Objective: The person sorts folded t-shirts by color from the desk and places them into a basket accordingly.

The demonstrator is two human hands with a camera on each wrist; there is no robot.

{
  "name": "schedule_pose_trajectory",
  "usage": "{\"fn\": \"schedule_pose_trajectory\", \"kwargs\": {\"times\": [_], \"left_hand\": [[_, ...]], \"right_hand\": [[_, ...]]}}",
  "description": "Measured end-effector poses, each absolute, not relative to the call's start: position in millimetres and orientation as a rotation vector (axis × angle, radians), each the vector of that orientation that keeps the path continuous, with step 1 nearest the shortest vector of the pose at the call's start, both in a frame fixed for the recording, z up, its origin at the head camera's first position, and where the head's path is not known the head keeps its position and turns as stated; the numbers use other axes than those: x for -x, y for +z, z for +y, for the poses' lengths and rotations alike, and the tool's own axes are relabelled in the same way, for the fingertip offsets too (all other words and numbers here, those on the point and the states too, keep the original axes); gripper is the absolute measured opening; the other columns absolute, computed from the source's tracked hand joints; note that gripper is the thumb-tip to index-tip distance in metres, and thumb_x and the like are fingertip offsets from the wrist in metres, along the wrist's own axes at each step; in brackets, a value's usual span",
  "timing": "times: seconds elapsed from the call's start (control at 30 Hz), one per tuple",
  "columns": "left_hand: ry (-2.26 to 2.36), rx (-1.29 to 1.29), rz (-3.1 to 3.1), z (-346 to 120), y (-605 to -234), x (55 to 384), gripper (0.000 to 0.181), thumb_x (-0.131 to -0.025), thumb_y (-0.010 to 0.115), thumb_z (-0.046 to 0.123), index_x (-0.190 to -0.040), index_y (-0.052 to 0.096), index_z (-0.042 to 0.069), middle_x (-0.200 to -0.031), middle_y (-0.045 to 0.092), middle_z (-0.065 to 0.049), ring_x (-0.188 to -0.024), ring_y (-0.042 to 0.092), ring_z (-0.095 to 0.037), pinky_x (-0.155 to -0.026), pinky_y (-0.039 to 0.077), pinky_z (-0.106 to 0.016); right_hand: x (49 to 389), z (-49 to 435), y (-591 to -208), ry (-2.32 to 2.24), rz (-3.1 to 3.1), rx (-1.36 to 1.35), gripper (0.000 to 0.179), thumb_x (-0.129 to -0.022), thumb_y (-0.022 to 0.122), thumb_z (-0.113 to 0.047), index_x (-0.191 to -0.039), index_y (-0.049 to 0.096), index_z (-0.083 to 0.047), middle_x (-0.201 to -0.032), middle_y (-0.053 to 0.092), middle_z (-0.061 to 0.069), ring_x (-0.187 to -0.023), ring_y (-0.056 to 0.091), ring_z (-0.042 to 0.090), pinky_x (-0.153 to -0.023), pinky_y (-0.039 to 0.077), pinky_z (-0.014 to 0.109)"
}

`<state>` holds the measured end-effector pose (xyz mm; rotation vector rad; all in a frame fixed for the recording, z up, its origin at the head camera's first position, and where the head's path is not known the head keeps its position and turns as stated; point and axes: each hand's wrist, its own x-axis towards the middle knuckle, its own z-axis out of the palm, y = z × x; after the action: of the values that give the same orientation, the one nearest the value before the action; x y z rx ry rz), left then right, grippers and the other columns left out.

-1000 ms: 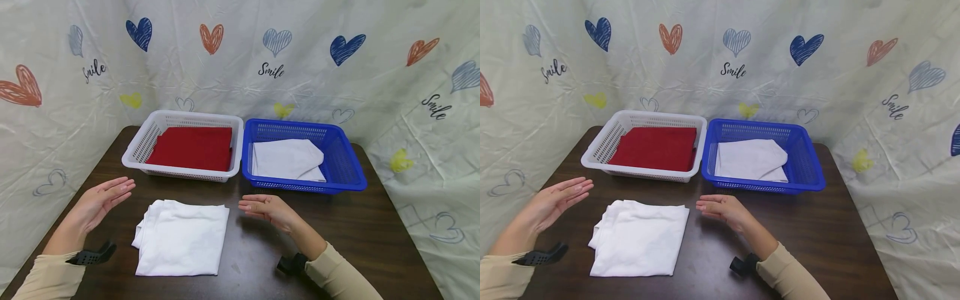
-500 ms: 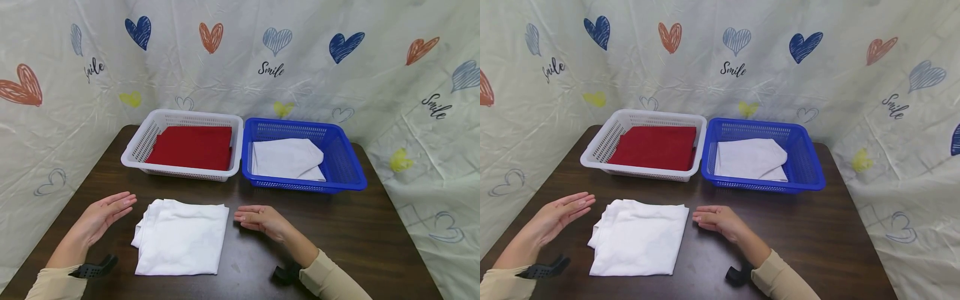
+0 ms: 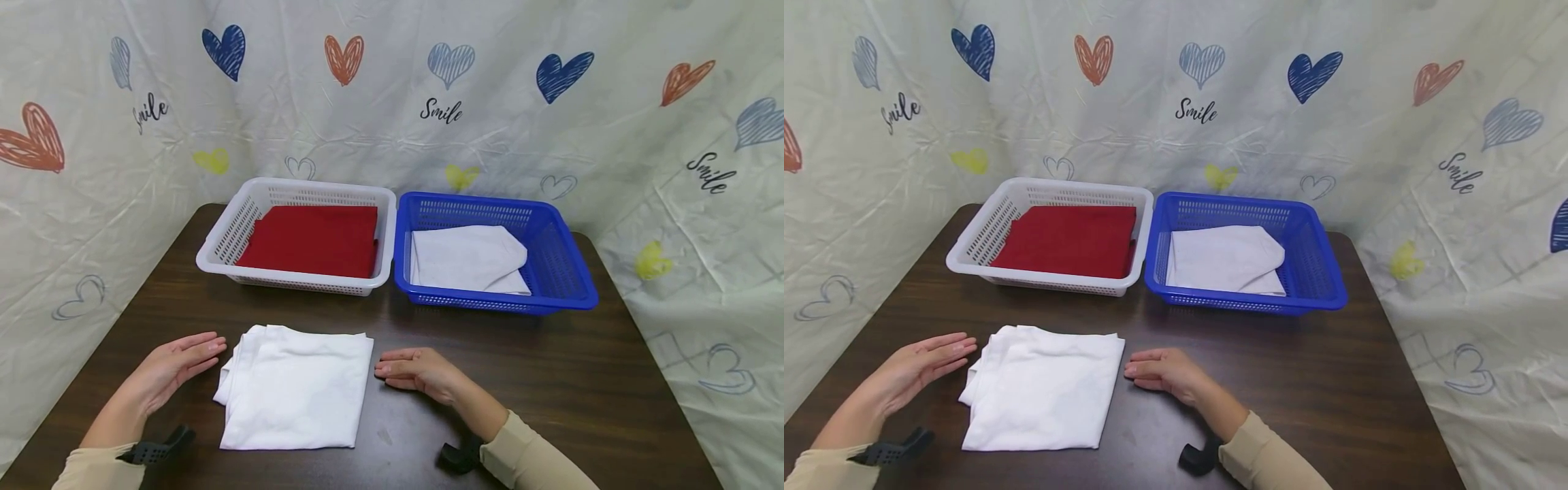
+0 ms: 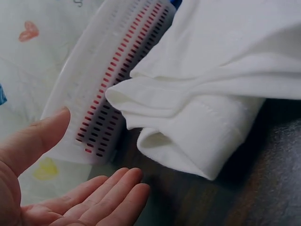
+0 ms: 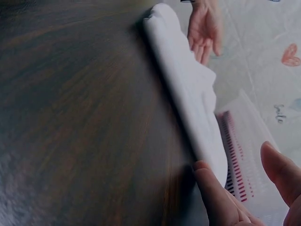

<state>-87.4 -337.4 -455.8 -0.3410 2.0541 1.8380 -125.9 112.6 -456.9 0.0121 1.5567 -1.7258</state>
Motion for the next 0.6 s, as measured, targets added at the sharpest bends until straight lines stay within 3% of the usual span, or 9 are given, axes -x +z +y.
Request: {"fn": "schedule_pose_trajectory", "kwargs": {"times": [0.33, 0.6], "left_hand": [[1.919, 0.287, 1.959, -334.7, -462.4, 81.5, 0.07, -0.102, 0.056, 0.018, -0.149, 0.018, -0.018, -0.112, 0.072, 0.014, -0.104, 0.069, 0.001, -0.089, 0.058, -0.021], [1.855, 0.34, 1.981, -327.6, -461.5, 80.3, 0.074, -0.101, 0.059, 0.024, -0.15, 0.02, -0.016, -0.111, 0.071, 0.016, -0.101, 0.068, 0.004, -0.089, 0.057, -0.021]], "right_hand": [[123.3, 105.8, -454.8, -1.721, 1.527, -0.051, 0.045, -0.096, 0.062, -0.005, -0.135, 0.049, 0.014, -0.125, 0.067, 0.023, -0.103, 0.072, 0.017, -0.097, 0.056, 0.037], [123.6, 98.6, -457.8, -1.736, 1.522, -0.087, 0.045, -0.096, 0.062, -0.006, -0.135, 0.05, 0.014, -0.125, 0.067, 0.024, -0.101, 0.072, 0.017, -0.094, 0.058, 0.036]]}}
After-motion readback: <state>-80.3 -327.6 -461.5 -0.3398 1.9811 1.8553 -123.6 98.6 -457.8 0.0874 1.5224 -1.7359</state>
